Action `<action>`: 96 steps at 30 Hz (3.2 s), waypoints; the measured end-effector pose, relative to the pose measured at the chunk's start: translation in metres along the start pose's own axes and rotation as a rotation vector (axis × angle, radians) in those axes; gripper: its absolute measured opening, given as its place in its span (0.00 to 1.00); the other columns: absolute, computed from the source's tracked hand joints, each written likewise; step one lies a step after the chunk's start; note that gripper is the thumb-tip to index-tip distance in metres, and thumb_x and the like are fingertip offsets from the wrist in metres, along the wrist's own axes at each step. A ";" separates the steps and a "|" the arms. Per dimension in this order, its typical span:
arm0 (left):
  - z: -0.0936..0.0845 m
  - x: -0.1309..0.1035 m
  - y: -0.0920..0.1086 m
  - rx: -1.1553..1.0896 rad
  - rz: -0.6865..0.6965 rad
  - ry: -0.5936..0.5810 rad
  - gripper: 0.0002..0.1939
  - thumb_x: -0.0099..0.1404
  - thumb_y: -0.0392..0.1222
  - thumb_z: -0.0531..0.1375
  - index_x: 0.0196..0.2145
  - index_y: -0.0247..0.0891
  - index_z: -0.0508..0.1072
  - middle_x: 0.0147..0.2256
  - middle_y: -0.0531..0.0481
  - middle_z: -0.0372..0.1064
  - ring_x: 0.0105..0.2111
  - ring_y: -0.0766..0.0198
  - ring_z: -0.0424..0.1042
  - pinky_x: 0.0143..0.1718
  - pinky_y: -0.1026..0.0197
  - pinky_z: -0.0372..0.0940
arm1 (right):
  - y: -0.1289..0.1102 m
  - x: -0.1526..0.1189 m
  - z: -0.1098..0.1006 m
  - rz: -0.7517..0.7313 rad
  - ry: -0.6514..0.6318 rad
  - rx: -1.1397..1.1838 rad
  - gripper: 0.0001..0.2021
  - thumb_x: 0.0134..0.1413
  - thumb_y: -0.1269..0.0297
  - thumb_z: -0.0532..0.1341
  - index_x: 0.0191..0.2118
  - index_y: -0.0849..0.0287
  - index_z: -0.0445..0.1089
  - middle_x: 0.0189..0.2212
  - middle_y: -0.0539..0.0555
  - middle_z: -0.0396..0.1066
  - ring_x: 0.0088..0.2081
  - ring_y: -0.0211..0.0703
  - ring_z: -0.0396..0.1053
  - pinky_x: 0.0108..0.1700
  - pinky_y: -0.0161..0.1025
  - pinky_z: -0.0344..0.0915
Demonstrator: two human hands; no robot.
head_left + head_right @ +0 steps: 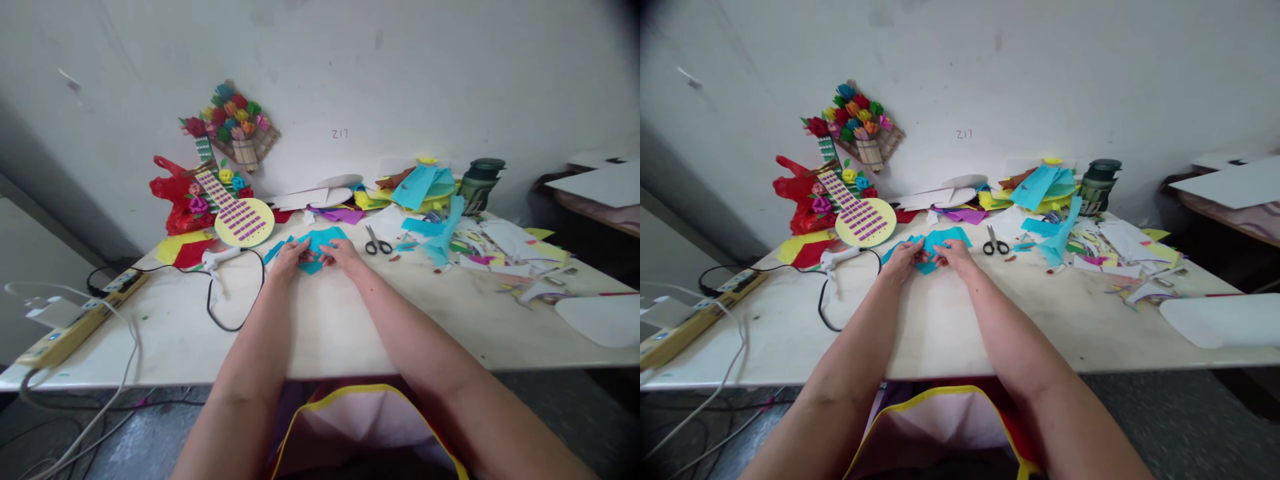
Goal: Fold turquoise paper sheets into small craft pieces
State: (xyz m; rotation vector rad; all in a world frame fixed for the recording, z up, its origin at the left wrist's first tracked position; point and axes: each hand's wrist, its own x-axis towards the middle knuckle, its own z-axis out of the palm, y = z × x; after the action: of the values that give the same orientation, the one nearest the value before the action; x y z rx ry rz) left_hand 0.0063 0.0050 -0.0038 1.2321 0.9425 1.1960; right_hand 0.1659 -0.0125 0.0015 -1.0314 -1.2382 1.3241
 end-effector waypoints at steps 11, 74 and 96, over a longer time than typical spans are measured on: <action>-0.006 -0.002 0.003 -0.011 -0.032 -0.013 0.25 0.49 0.61 0.64 0.25 0.32 0.72 0.22 0.45 0.72 0.20 0.63 0.71 0.27 0.60 0.67 | -0.002 0.000 -0.003 0.045 0.003 -0.013 0.06 0.47 0.69 0.63 0.26 0.60 0.64 0.14 0.49 0.70 0.13 0.32 0.61 0.18 0.29 0.58; -0.015 -0.005 0.009 -0.224 -0.062 -0.202 0.11 0.50 0.36 0.60 0.31 0.27 0.74 0.25 0.39 0.75 0.28 0.54 0.77 0.34 0.56 0.72 | 0.001 0.006 -0.011 -0.123 -0.115 0.186 0.14 0.37 0.55 0.66 0.24 0.64 0.73 0.18 0.55 0.72 0.18 0.36 0.65 0.23 0.36 0.64; -0.014 -0.005 0.010 -0.051 -0.070 -0.116 0.14 0.50 0.41 0.66 0.33 0.30 0.72 0.24 0.43 0.75 0.21 0.61 0.74 0.28 0.60 0.70 | 0.003 0.008 -0.009 -0.077 -0.045 0.097 0.11 0.33 0.67 0.69 0.28 0.63 0.73 0.14 0.50 0.69 0.21 0.39 0.70 0.21 0.33 0.65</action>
State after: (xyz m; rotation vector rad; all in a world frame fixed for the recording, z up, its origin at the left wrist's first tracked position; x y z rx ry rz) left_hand -0.0094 0.0022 0.0038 1.2055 0.8577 1.0762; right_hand 0.1729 -0.0029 -0.0024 -0.8820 -1.2231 1.3410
